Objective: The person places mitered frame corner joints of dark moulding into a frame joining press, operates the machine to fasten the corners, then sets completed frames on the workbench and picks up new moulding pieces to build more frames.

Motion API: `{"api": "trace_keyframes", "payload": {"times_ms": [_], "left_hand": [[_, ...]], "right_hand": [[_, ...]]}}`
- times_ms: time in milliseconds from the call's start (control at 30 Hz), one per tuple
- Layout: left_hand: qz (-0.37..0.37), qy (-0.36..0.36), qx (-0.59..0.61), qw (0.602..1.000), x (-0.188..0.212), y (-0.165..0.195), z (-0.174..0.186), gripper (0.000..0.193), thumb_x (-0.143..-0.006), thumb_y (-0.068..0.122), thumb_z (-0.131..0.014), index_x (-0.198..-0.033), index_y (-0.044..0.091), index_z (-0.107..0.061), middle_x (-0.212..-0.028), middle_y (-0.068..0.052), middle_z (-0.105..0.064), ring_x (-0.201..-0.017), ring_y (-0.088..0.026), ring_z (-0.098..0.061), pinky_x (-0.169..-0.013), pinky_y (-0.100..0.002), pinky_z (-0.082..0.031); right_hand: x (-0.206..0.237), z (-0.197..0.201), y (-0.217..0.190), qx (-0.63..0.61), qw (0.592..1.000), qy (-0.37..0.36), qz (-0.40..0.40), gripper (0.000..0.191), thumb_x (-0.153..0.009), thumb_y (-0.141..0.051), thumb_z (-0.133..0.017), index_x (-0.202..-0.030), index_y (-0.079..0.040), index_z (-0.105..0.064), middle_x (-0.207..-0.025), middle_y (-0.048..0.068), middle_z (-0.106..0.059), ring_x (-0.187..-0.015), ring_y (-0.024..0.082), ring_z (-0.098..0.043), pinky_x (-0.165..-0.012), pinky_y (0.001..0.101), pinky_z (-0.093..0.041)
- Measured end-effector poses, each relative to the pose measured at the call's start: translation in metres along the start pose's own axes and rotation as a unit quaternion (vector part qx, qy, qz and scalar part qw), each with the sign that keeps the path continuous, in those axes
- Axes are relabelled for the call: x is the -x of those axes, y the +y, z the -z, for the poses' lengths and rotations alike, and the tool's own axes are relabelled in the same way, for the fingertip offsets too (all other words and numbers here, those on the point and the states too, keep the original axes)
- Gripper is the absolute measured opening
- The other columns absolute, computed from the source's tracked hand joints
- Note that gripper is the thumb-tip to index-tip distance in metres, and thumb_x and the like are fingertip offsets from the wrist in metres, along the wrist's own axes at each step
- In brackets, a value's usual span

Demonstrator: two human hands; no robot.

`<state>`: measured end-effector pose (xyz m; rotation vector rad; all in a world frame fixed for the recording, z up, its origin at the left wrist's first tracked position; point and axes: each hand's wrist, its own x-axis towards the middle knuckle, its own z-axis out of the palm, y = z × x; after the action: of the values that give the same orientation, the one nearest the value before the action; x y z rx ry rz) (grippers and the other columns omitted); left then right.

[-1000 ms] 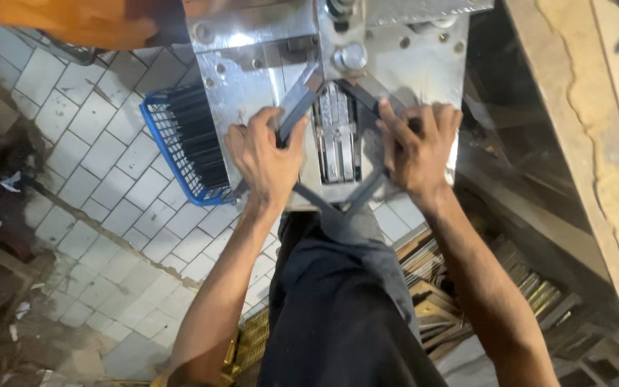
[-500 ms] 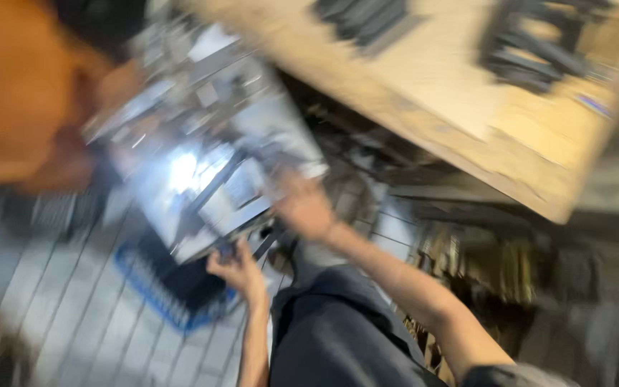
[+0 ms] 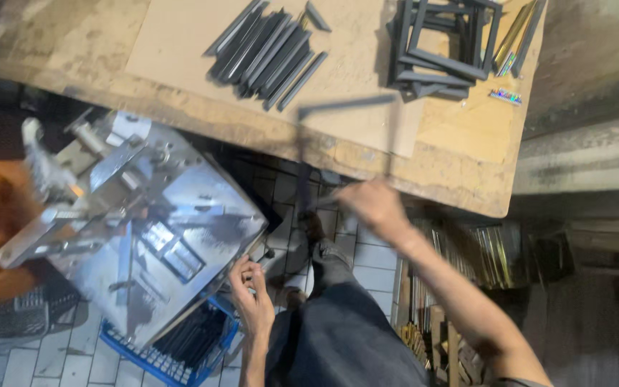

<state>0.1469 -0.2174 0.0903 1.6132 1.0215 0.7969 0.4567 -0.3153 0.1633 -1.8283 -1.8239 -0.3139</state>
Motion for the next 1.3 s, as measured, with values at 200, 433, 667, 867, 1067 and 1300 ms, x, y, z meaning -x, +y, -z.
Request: {"api": "trace_keyframes", "payload": {"times_ms": [200,433,667,867,1067,1300], "left_hand": [[-0.162,-0.063,-0.192,0.966,-0.101,0.068,-0.058,0.031,-0.103,0.021,-0.065,-0.129,0.005,-0.061,-0.107,-0.011,-0.066,-0.104,-0.031,-0.064,-0.092,-0.046,-0.049],[-0.272,-0.092,-0.389,0.875,-0.249,0.114,-0.140,0.044,-0.102,0.026,-0.070,-0.141,0.008,-0.062,-0.128,-0.013,-0.060,-0.120,-0.033,-0.054,-0.097,-0.049,-0.041],[-0.260,-0.057,-0.502,0.823,-0.327,0.097,-0.204,0.072,-0.084,0.035,-0.076,-0.146,0.001,-0.056,-0.154,-0.020,-0.045,-0.143,-0.040,-0.034,-0.100,-0.055,-0.038],[-0.284,-0.081,-0.478,0.827,-0.284,0.064,-0.227,0.050,-0.095,0.030,-0.077,-0.134,0.003,-0.063,-0.151,-0.017,-0.052,-0.141,-0.037,-0.045,-0.101,-0.047,-0.043],[-0.318,-0.106,-0.435,0.836,-0.278,0.072,-0.222,0.036,-0.091,0.022,-0.078,-0.118,0.002,-0.066,-0.132,-0.013,-0.061,-0.117,-0.029,-0.056,-0.098,-0.043,-0.047],[-0.292,-0.135,-0.289,0.902,-0.288,0.088,-0.211,0.035,-0.083,0.018,-0.082,-0.111,0.007,-0.066,-0.117,-0.009,-0.069,-0.110,-0.025,-0.063,-0.096,-0.042,-0.049]], "right_hand": [[-0.023,0.079,0.219,0.182,0.976,0.033,-0.115,0.028,-0.099,-0.007,-0.078,-0.126,-0.009,-0.072,-0.108,0.007,-0.067,-0.104,0.031,-0.053,-0.091,0.0432,-0.044],[-0.034,0.070,0.292,0.137,0.972,-0.048,-0.185,0.022,-0.109,-0.017,-0.078,-0.129,-0.010,-0.073,-0.114,0.008,-0.065,-0.113,0.030,-0.051,-0.095,0.0443,-0.039],[-0.024,0.083,0.275,0.152,0.974,0.010,-0.167,0.034,-0.107,-0.018,-0.073,-0.138,-0.004,-0.068,-0.119,0.010,-0.064,-0.115,0.028,-0.051,-0.099,0.0440,-0.034],[0.007,0.071,0.242,0.085,0.971,0.040,-0.219,0.023,-0.108,-0.013,-0.073,-0.131,-0.008,-0.073,-0.111,0.008,-0.066,-0.107,0.025,-0.053,-0.093,0.0406,-0.034],[0.004,0.045,0.191,-0.013,0.976,0.050,-0.212,0.019,-0.098,-0.006,-0.077,-0.117,-0.006,-0.075,-0.106,0.007,-0.068,-0.102,0.024,-0.057,-0.091,0.0399,-0.038],[-0.045,0.034,0.169,-0.086,0.981,0.044,-0.167,0.024,-0.092,-0.003,-0.080,-0.116,-0.006,-0.075,-0.104,0.007,-0.068,-0.099,0.026,-0.057,-0.088,0.0408,-0.038]]}}
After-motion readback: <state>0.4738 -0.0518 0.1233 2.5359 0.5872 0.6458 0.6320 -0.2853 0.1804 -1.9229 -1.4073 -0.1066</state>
